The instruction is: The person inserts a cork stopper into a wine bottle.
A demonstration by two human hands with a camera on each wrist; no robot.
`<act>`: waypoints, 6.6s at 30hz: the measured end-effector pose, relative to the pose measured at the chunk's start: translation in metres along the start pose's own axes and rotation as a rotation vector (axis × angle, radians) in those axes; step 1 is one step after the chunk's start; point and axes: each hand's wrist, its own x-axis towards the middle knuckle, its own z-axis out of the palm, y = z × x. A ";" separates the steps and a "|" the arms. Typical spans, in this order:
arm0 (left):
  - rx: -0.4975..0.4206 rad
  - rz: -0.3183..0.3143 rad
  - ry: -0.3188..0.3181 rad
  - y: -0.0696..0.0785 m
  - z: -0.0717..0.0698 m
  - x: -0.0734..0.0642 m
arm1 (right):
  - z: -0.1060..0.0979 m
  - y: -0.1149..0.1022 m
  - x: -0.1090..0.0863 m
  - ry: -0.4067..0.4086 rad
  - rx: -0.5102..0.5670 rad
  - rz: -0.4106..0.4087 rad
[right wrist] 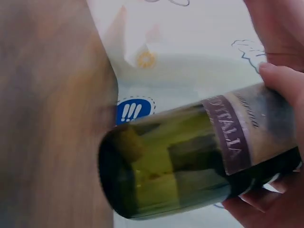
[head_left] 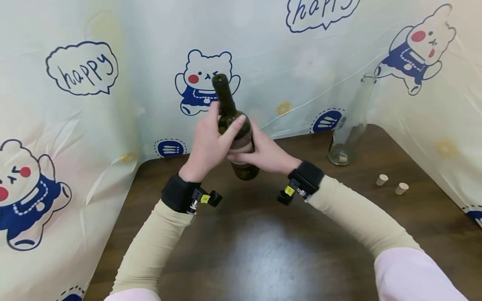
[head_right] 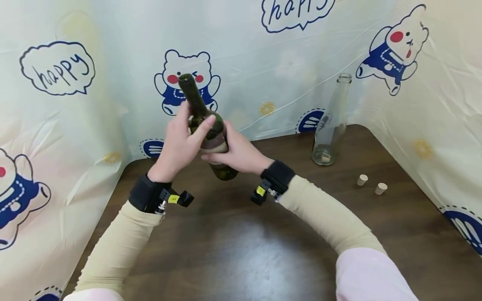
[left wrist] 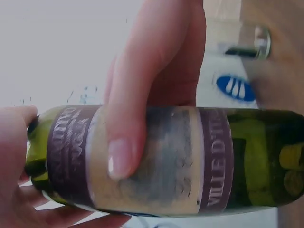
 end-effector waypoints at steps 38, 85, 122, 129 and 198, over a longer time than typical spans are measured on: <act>-0.133 -0.167 -0.235 0.010 0.071 -0.082 | -0.001 0.046 -0.131 -0.099 -0.235 0.215; -0.229 -0.183 -0.187 -0.001 0.075 -0.089 | -0.174 0.116 -0.275 0.390 -0.833 0.639; -0.279 -0.180 -0.166 -0.003 0.077 -0.092 | -0.079 -0.093 -0.063 0.466 -0.049 -0.169; -0.299 -0.172 -0.161 -0.004 0.078 -0.091 | -0.069 -0.100 -0.045 0.405 -0.026 -0.122; -0.286 -0.166 -0.138 -0.008 0.080 -0.090 | -0.007 -0.061 -0.022 0.138 0.610 0.126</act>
